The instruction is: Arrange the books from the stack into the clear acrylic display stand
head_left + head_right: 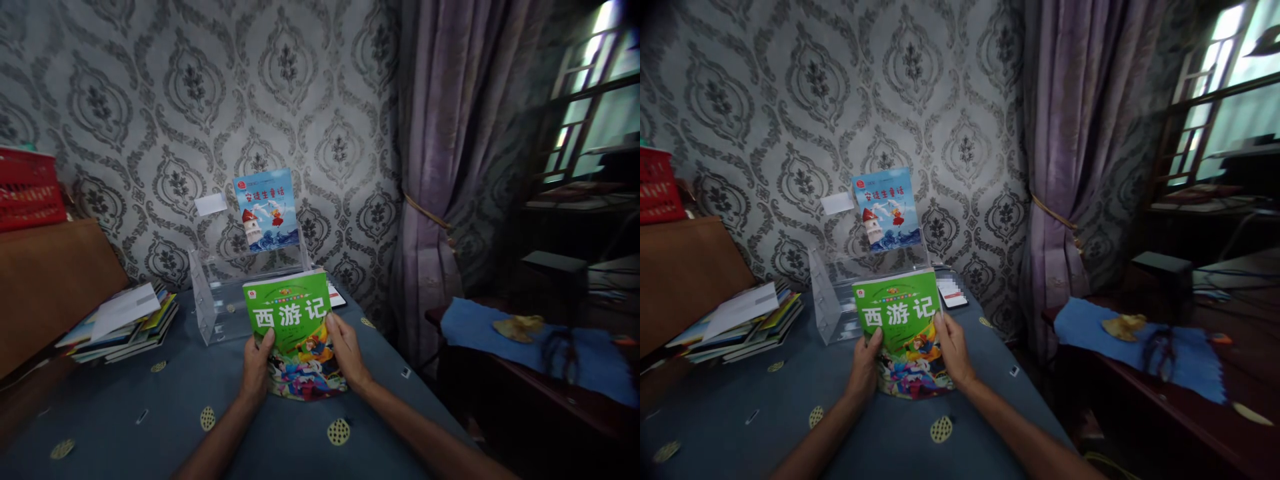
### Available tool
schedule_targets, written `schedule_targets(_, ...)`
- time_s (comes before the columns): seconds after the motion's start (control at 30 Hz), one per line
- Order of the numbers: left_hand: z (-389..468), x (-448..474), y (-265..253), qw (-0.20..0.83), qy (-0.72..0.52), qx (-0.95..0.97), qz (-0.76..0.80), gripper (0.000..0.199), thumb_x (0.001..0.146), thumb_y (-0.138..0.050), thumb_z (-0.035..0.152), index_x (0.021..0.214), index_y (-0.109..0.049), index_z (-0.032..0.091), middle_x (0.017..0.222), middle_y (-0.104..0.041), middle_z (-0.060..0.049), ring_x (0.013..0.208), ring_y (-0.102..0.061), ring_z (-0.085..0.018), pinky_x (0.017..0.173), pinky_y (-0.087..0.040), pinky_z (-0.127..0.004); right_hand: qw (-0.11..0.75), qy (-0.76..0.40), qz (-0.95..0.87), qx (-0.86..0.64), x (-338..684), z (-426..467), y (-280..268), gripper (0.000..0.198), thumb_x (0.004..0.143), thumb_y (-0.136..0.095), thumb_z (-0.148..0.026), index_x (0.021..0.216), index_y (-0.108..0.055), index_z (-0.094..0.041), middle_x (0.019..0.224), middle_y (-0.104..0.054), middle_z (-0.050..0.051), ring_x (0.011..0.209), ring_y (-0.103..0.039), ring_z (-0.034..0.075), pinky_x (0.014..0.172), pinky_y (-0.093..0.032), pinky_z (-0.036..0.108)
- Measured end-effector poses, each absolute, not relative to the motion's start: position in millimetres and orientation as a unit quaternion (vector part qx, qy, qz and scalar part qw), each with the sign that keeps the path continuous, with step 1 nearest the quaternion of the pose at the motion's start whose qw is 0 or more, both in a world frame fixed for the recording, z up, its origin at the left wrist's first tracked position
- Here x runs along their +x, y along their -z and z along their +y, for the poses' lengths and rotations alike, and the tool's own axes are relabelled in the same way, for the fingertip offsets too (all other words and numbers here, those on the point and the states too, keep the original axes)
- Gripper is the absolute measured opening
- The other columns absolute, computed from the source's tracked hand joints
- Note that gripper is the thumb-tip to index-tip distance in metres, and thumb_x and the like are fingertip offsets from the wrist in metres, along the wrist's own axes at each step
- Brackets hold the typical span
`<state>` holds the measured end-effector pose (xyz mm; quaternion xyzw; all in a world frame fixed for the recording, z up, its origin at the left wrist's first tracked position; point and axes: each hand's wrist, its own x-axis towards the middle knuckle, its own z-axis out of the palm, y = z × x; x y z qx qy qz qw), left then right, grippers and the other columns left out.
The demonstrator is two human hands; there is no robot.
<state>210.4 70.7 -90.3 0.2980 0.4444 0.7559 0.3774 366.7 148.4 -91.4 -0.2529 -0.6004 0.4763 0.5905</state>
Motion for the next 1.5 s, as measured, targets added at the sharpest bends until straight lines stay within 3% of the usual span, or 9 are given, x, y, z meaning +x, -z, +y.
schedule_targets(0.4,69.7,210.1,90.2,0.380,-0.754,0.318,0.431,0.057,0.060,-0.086,0.060,0.092,-0.075,0.014,0.093,-0.080,-0.011,0.097,-0.075,-0.031,0.089,-0.060,-0.043,0.591,-0.479,-0.601,-0.246,367.0,147.4,90.1,0.056,0.086,-0.052,-0.075,0.073,-0.059,-0.022,0.068,-0.059,0.000,0.066,-0.053,0.017,0.062,-0.046,0.027)
schedule_targets(0.83,66.7,209.5,86.6,0.388,-0.743,0.287,0.464,0.064,0.051,-0.088,0.062,0.088,-0.071,0.013,0.078,-0.079,-0.008,0.086,-0.077,-0.031,0.082,-0.062,-0.040,0.586,-0.471,-0.603,-0.267,366.4,146.1,88.2,0.059,0.083,-0.048,-0.080,0.069,-0.051,-0.023,0.064,-0.051,-0.001,0.064,-0.046,0.016,0.060,-0.042,0.027)
schedule_targets(1.23,69.5,208.5,89.8,0.382,-0.750,0.309,0.443,0.061,0.058,-0.086,0.061,0.091,-0.073,0.012,0.086,-0.080,-0.010,0.091,-0.076,-0.030,0.084,-0.061,-0.039,0.586,-0.473,-0.604,-0.260,367.8,148.4,88.5,0.060,0.084,-0.051,-0.079,0.063,-0.048,-0.023,0.061,-0.049,-0.002,0.062,-0.043,0.015,0.059,-0.038,0.027)
schedule_targets(1.5,69.9,205.1,93.3,0.370,-0.748,0.326,0.444,0.059,0.061,-0.086,0.060,0.093,-0.072,0.012,0.092,-0.080,-0.011,0.095,-0.076,-0.029,0.085,-0.060,-0.037,0.584,-0.486,-0.591,-0.271,365.7,153.7,94.0,0.061,0.082,-0.052,-0.080,0.064,-0.057,-0.021,0.058,-0.055,0.000,0.062,-0.050,0.017,0.056,-0.042,0.028)
